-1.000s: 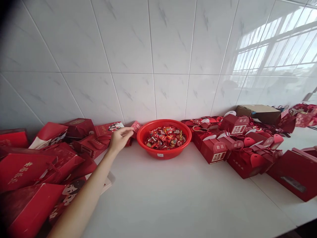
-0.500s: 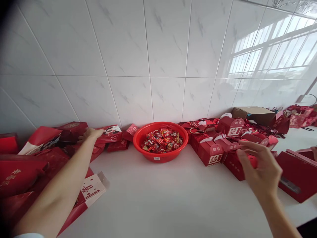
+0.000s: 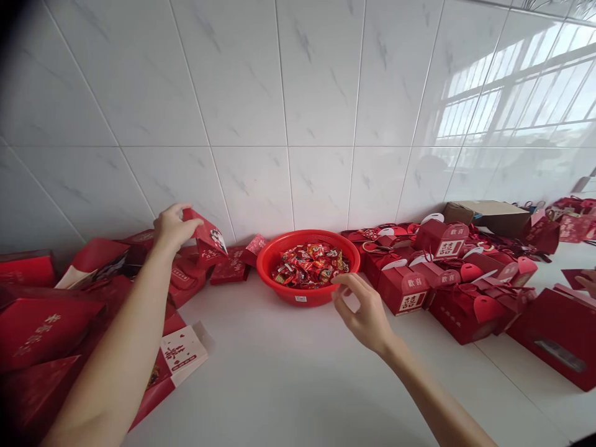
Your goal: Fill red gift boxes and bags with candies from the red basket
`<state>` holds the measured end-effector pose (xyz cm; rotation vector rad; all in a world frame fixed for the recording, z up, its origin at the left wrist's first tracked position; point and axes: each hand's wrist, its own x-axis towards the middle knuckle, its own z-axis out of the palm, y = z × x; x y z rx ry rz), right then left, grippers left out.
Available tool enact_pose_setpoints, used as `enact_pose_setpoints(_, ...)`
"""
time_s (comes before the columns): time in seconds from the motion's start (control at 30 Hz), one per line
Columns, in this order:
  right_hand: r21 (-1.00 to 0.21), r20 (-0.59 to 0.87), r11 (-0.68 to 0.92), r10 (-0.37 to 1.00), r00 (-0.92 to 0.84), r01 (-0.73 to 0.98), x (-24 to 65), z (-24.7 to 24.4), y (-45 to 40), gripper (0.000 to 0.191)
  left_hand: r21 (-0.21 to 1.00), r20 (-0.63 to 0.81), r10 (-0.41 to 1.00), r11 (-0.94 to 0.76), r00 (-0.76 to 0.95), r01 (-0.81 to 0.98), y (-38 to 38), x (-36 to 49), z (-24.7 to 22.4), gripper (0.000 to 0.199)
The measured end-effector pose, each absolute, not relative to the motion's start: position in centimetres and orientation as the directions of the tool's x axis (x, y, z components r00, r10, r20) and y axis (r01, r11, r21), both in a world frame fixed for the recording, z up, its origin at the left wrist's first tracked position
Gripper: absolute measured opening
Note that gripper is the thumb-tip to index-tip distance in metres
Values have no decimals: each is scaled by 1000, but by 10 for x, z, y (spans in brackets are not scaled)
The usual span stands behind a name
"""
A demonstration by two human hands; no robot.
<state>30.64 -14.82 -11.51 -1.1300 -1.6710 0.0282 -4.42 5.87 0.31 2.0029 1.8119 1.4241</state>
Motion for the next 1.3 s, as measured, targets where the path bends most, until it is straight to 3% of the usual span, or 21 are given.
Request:
enact_pose_setpoints(0.1, -517, 737, 605, 675, -44, 605, 282, -97, -135, 14, 655, 583, 792, -327, -180, 681, 22, -18, 22, 50)
enact_pose_setpoints(0.2, -496, 757, 670, 645, -103, 553, 253, -78, -124, 26, 654, 595, 798, -413, -93, 634, -27, 16, 26, 53)
enact_pose_setpoints(0.3, -494, 768, 702, 629, -121, 512, 227, -64, -121, 43, 646, 586, 810, -489, 29, 587, -65, 46, 12, 51)
enact_pose_setpoints(0.47, -538, 734, 698, 664, -145, 473, 210, -63, -126, 51, 739, 519, 846, -516, 121, 433, -80, 64, -15, 45)
enact_pose_setpoints(0.67, -657, 721, 697, 692, -29, 289, 218, -74, -119, 16, 815, 450, 871, -491, 197, 307, -73, 64, -32, 45)
enact_pose_setpoints(0.8, -756, 652, 627, 746, 136, 189, 223, -73, -113, 20, 846, 413, 859, -484, 302, 222, -72, 58, -35, 56)
enact_pose_setpoints(0.87, -811, 583, 580, 787, 202, 83, 224, -72, -110, 24, 846, 387, 853, -479, 350, 234, -71, 52, -34, 56)
enact_pose_setpoints(0.97, -880, 415, 456, 875, 251, -133, 224, -75, -105, 32, 821, 349, 846, -484, 404, 303, -70, 46, -30, 38)
enact_pose_setpoints(1.03, -905, 307, 368, 913, 267, -216, 223, -80, -101, 37, 810, 312, 848, -473, 428, 346, -69, 43, -29, 41)
enact_pose_setpoints(1.17, -915, 233, 310, 928, 290, -259, 218, -95, -90, 39, 799, 142, 864, -388, 483, 460, -65, 41, -31, 45)
enact_pose_setpoints(1.3, -929, 255, 321, 917, 308, -184, 213, -113, -82, 39, 812, -87, 841, -251, 535, 527, -55, 36, -38, 39)
